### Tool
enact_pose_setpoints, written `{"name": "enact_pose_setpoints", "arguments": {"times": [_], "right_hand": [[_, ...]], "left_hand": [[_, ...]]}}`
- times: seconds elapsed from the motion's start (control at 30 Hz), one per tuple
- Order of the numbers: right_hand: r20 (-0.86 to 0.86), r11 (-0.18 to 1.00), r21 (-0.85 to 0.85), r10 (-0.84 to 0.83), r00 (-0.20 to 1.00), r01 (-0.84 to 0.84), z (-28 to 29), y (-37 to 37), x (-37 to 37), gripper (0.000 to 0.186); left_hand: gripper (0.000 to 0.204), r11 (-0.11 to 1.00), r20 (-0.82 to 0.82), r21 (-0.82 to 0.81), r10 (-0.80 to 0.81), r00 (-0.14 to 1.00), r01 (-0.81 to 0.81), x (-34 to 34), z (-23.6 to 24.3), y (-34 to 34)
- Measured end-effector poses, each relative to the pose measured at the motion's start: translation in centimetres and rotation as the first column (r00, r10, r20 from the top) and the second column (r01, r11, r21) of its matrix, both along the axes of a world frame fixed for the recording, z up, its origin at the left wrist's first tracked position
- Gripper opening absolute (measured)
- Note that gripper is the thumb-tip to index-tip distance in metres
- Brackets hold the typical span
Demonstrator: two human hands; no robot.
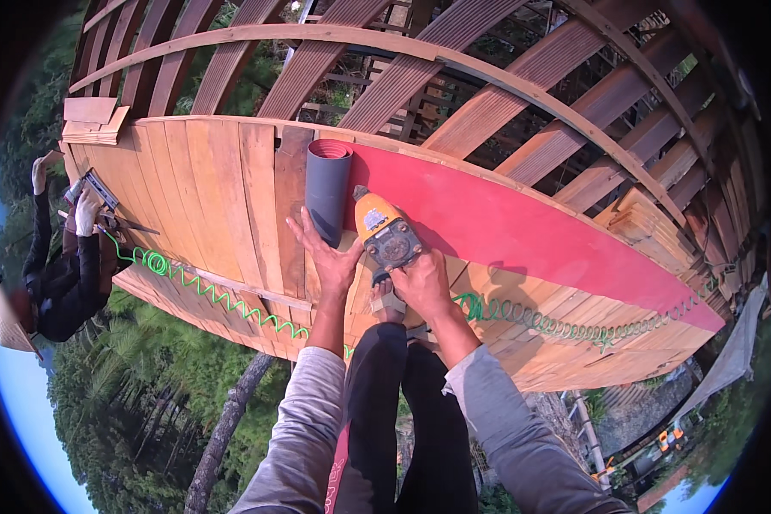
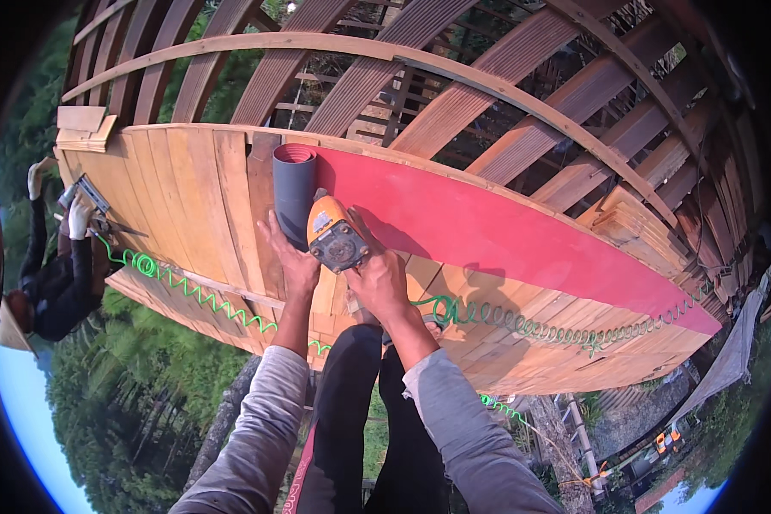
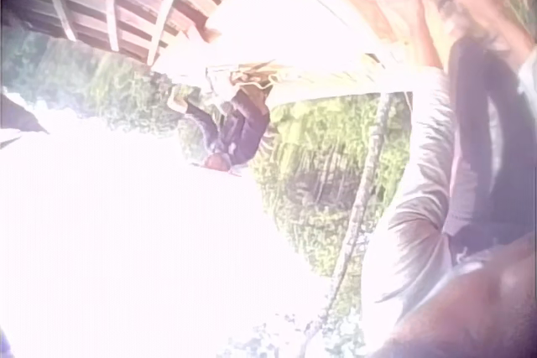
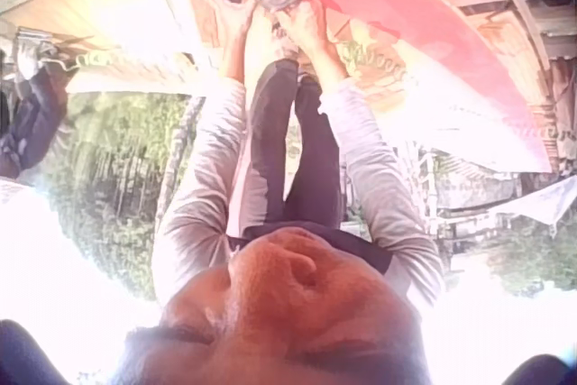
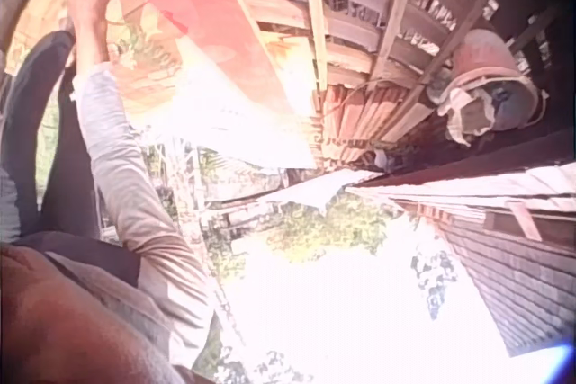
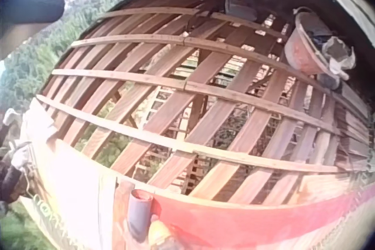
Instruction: The person installs shingles on a wooden roof using a pneumatic nail gun, aligning a red underlayment strip and then placing and securing individual wooden shingles over it.
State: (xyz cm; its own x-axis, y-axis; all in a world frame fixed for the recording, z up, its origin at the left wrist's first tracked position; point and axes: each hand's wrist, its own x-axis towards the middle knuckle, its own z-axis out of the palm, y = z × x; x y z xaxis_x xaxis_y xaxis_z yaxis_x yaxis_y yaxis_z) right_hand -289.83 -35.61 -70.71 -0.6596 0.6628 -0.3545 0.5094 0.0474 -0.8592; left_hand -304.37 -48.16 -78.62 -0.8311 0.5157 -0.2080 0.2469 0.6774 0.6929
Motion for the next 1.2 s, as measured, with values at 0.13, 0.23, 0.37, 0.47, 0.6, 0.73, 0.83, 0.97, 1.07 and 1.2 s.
{"name": "enact_pose_setpoints", "arguments": {"times": [0.13,0.23,0.37,0.47,0.6,0.73,0.83,0.97,1.07,1.2], "right_hand": [[-0.029,0.989,-0.009,-0.149,0.988,0.149,1.9,-0.8,2.2,0.031],[0.207,0.966,-0.139,-0.187,0.96,0.218,3.2,-0.9,5.7,0.021],[0.267,0.95,0.06,-0.311,0.912,0.307,0.6,-0.8,14.7,0.025],[0.127,0.936,-0.01,-0.349,0.929,0.353,-1.5,-3.3,15.5,0.024],[0.246,0.822,-0.209,-0.48,0.842,0.53,1.1,-2.5,18.0,0.019],[0.337,0.844,-0.22,-0.405,0.85,0.49,0.6,-3.5,18.7,0.018],[0.298,0.908,-0.178,-0.318,0.9,0.379,-1.2,-4.8,17.7,0.02],[0.315,0.94,-0.116,-0.272,0.909,0.321,-2.6,-5.6,14.6,0.022],[0.282,0.939,-0.097,-0.293,0.914,0.331,-1.4,-5.7,8.6,0.024],[0.235,0.912,-0.193,-0.316,0.919,0.363,-1.9,-6.3,2.1,0.021]], "left_hand": [[0.147,0.967,-0.032,-0.25,-0.064,0.997,0.054,-2.1,-1.4,0.1],[0.141,0.895,-0.14,-0.3,0.301,0.943,-0.33,-8.4,-1.9,-0.1],[0.127,0.884,-0.178,-0.304,0.314,0.933,-0.356,-8.0,-2.2,1.0],[0.119,0.852,-0.275,-0.001,0.503,0.82,-0.523,-13.7,-5.3,-7.8],[0.127,0.901,-0.184,-0.23,0.331,0.925,-0.368,-10.1,-4.1,0.0],[0.141,0.841,-0.102,-0.298,0.442,0.891,-0.451,-14.5,-1.9,1.8],[0.143,0.732,-0.316,-0.045,0.635,0.704,-0.68,-22.4,-2.5,-1.3],[0.141,0.424,-0.055,0.049,0.905,0.422,-0.904,-27.6,-3.2,-5.2],[0.143,0.482,0.138,0.087,0.861,0.49,-0.872,-27.8,-4.0,-4.6],[0.145,0.892,-0.398,-0.184,0.315,0.861,-0.412,-27.1,-5.1,-4.4]]}}
